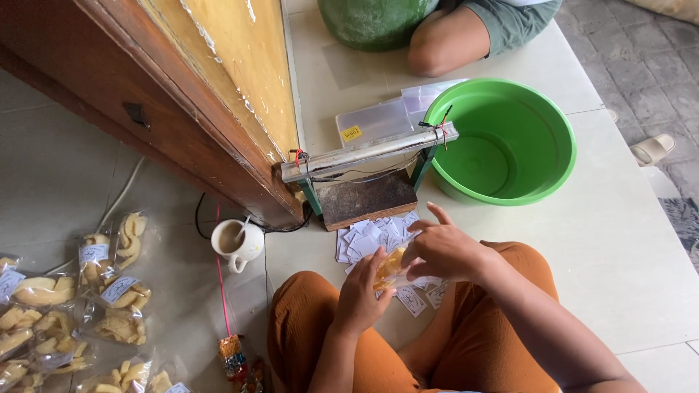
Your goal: Packaging individual pastries into plastic bags and sealing them with a heat sealer.
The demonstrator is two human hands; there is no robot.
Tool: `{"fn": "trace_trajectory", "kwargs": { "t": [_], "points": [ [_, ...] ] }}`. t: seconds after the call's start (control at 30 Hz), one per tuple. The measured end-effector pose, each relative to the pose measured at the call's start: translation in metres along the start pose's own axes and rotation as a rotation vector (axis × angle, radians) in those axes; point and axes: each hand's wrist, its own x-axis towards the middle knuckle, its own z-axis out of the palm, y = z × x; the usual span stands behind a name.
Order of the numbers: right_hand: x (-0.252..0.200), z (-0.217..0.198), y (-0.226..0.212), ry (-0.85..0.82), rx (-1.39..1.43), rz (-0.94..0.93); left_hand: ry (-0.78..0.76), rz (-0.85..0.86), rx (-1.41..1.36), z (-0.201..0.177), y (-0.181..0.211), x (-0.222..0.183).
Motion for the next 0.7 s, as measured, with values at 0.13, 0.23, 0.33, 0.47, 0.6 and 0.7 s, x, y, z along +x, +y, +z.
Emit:
{"fn": "trace_trajectory", "kwargs": {
  "t": [0.13,0.23,0.33,0.47,0.6,0.7],
  "points": [
    [-0.023,-0.004,0.009,0.560,0.431,-0.221,0.091,0.005,-0.153,0.004,0.000,-0.002],
    [-0.026,0.016,0.017,0.836,0.967,-0.185,0.146,0.002,-0.461,0.006,0.009,-0.005],
    [-0.024,0.032,0.013,0.820,1.153,-0.144,0.171,0.039,-0.648,0.011,0.016,-0.006],
    [-0.022,0.037,-0.015,0.866,0.901,-0.226,0.154,0.049,-0.428,0.032,0.014,-0.016],
    [-0.022,0.042,-0.029,0.962,0.795,-0.184,0.143,0.036,-0.403,0.032,0.018,-0.012],
    [-0.017,0.055,-0.034,1.092,0.645,-0.122,0.167,0.040,-0.443,0.032,0.017,-0.013]
  ]
}}
